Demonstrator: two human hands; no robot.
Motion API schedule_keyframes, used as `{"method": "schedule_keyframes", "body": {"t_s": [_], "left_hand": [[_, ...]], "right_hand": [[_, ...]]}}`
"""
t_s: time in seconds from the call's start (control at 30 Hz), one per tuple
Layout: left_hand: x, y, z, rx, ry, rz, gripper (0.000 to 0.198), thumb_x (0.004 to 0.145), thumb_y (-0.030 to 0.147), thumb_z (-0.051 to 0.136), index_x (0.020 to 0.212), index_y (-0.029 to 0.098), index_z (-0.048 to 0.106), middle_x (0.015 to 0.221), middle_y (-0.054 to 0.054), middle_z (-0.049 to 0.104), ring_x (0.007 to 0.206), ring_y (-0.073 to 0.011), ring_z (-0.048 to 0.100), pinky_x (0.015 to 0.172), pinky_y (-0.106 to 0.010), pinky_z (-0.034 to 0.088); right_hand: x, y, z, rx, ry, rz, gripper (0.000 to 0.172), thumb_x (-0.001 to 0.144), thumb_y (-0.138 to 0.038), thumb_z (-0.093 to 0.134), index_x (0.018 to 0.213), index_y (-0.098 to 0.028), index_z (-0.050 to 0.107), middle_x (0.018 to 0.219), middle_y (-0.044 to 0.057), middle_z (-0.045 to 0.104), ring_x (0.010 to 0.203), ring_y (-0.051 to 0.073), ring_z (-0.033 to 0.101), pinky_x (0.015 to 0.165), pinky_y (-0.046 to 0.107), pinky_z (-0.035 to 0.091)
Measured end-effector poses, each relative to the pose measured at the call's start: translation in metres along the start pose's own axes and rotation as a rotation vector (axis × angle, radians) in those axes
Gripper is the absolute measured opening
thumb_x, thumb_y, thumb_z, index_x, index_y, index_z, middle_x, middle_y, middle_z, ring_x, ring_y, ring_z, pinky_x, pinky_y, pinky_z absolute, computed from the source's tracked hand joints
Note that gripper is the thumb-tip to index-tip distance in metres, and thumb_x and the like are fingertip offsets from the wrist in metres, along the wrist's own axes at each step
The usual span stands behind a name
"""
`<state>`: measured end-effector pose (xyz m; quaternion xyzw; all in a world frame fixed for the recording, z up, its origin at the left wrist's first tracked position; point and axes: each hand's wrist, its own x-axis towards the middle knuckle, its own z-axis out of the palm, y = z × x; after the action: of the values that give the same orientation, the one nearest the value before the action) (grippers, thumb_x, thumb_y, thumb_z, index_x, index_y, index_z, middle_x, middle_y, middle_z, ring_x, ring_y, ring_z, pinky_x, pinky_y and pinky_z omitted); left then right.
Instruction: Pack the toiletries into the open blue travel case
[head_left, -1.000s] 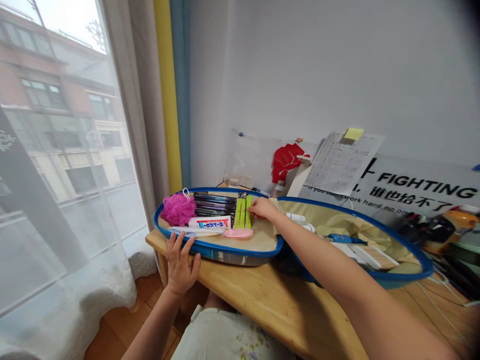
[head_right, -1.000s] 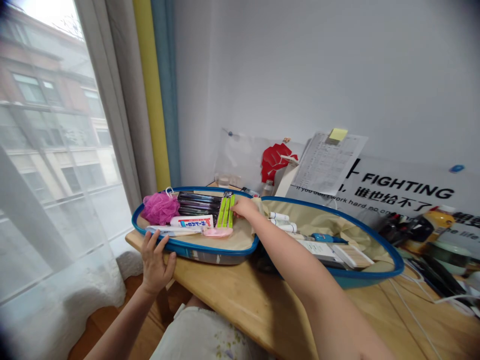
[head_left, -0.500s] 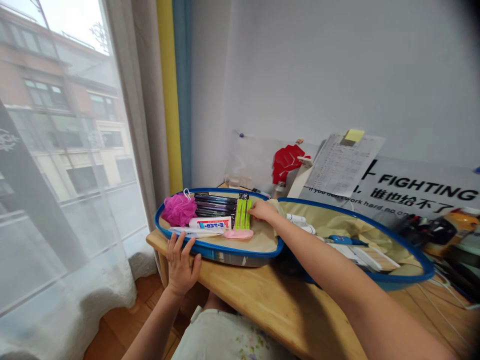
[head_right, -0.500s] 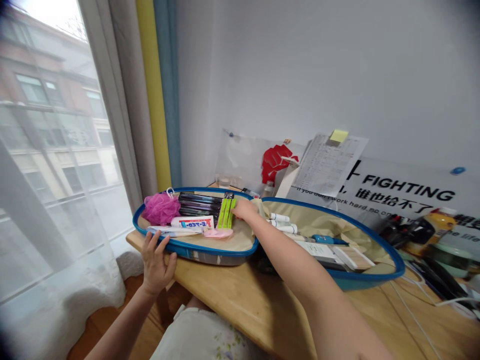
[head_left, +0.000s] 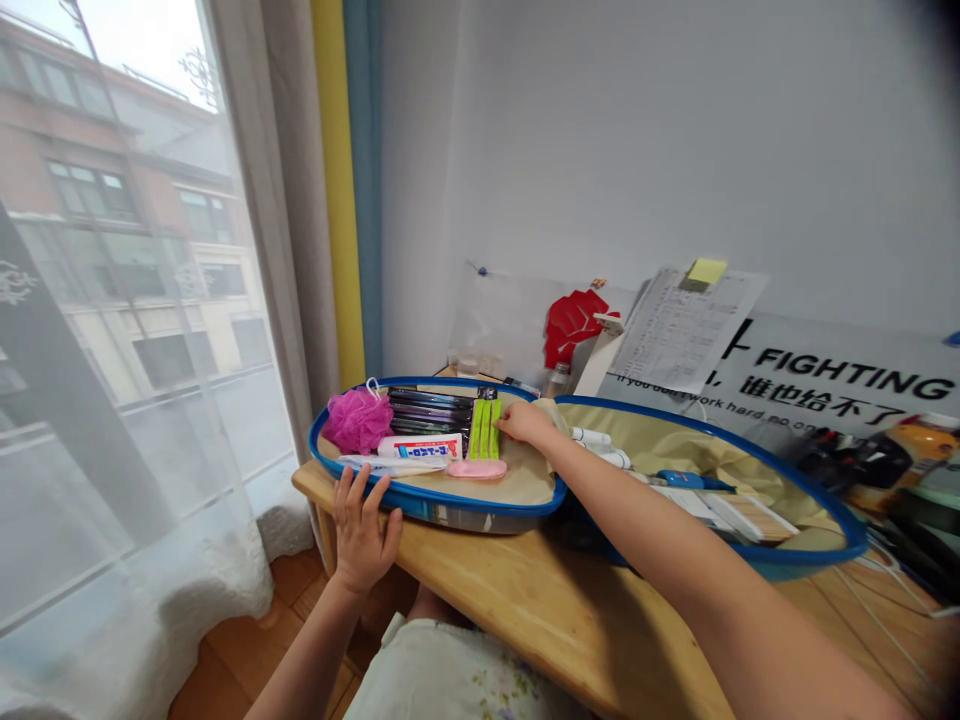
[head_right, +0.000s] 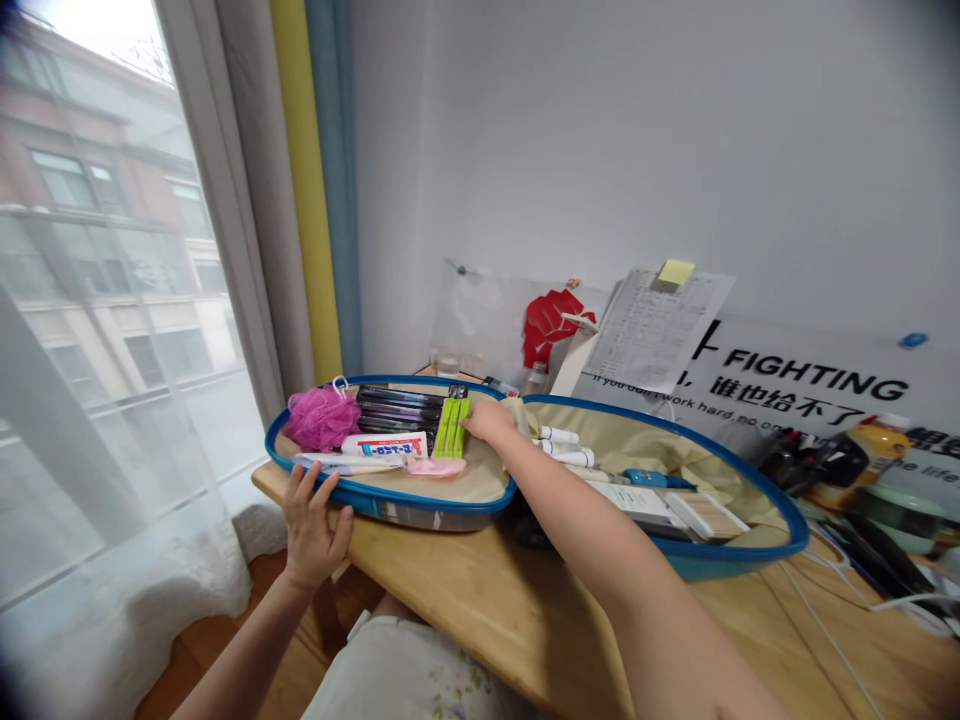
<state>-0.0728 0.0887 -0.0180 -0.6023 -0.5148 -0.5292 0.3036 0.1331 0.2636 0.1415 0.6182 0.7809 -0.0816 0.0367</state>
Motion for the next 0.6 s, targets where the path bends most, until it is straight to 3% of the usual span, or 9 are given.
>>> {"method": "schedule_keyframes", "body": {"t_s": [0.37, 0.5, 0.6], "left_hand": [[0.0, 0.0, 0.0, 0.011, 0.0, -0.003, 0.057, 0.085, 0.019, 0.051, 0.14, 0.022, 0.033, 0.147, -0.013, 0.031, 0.14, -0.0327, 0.019, 0.111, -0.055, 0.021], [-0.001, 0.0, 0.0, 0.015, -0.012, -0.013, 0.056, 0.086, 0.02, 0.05, 0.139, 0.022, 0.033, 0.147, -0.014, 0.031, 0.141, -0.0329, 0.019, 0.111, -0.056, 0.022], [-0.001, 0.0, 0.001, 0.009, -0.007, -0.012, 0.056, 0.086, 0.02, 0.05, 0.139, 0.022, 0.034, 0.147, -0.014, 0.032, 0.141, -0.0328, 0.019, 0.111, -0.056, 0.021]], "right_hand": [[0.002, 0.002, 0.003, 0.16, 0.074, 0.0, 0.029, 0.089, -0.038, 0.052, 0.108, -0.017, 0.059, 0.11, 0.006, 0.061, 0.093, 0.014, 0.059, 0.082, 0.035, 0.051], [0.002, 0.022, -0.021, 0.335, 0.15, -0.019, 0.032, 0.09, -0.041, 0.05, 0.106, -0.014, 0.059, 0.097, 0.004, 0.063, 0.078, 0.011, 0.061, 0.069, 0.029, 0.053], [-0.005, 0.056, -0.049, 0.426, 0.27, -0.026, 0.031, 0.094, -0.034, 0.041, 0.114, -0.014, 0.055, 0.091, 0.004, 0.067, 0.067, 0.008, 0.061, 0.061, 0.023, 0.051]]}}
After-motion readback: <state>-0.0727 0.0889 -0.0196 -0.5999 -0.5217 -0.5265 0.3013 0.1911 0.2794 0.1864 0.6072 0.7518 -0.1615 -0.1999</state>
